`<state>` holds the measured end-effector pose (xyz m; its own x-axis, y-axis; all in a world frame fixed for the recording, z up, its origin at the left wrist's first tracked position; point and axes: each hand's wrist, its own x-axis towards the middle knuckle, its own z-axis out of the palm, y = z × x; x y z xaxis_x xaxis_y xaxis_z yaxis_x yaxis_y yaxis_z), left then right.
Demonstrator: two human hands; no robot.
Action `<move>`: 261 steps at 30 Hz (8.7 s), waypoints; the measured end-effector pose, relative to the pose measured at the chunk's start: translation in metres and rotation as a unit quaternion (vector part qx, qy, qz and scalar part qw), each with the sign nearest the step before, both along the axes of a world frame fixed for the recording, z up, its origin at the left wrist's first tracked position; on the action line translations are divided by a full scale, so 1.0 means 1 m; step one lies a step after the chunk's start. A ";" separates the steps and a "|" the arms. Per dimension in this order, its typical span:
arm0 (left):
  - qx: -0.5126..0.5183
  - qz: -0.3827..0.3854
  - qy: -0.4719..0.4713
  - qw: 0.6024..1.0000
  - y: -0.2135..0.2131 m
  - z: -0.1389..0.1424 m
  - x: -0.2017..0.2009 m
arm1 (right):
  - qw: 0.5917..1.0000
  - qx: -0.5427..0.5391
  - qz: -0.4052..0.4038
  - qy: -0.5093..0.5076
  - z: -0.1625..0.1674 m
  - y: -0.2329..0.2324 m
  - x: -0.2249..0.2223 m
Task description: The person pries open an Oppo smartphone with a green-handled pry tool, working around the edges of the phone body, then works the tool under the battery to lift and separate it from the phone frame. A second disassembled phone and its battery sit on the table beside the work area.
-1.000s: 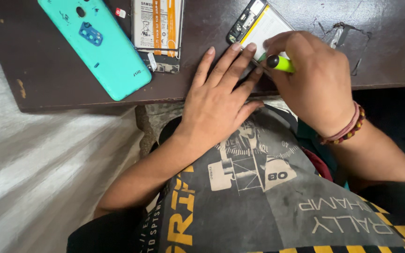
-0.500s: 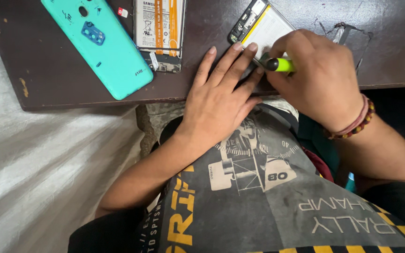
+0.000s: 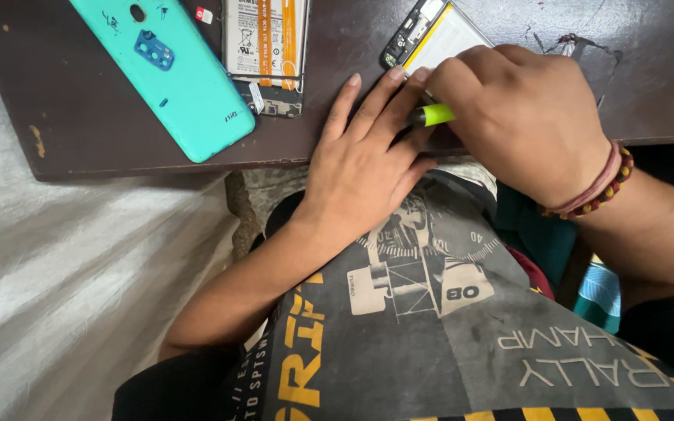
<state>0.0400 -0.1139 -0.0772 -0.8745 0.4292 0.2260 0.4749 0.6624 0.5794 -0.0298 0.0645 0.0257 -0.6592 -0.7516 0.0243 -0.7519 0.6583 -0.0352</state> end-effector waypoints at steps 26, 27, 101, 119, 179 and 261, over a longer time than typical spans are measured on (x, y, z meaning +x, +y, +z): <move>0.001 -0.003 -0.009 1.000 0.002 0.002 0.000 | 0.988 -0.077 -0.055 -0.121 0.000 0.021 -0.008; 0.005 -0.004 -0.006 1.000 0.002 0.002 0.000 | 0.991 -0.063 -0.056 -0.100 0.003 0.022 -0.009; 0.007 0.011 -0.015 1.000 0.004 0.005 0.000 | 0.980 -0.122 -0.140 -0.074 -0.045 0.024 0.028; 0.004 0.009 -0.014 1.000 0.003 0.007 -0.001 | 0.981 -0.113 -0.148 -0.055 -0.041 0.022 0.034; -0.011 0.037 0.036 0.999 0.003 0.005 0.007 | 0.971 -0.209 -0.113 -0.015 -0.041 0.020 0.028; -0.025 0.069 0.004 0.997 0.011 0.006 0.008 | 0.961 -0.272 -0.044 -0.002 -0.083 0.034 0.031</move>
<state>0.0477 -0.1031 -0.0710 -0.9238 0.3165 0.2155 0.3828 0.7489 0.5409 0.0016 0.0987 -0.0576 -0.7206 -0.5700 0.3949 -0.6933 0.6025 -0.3954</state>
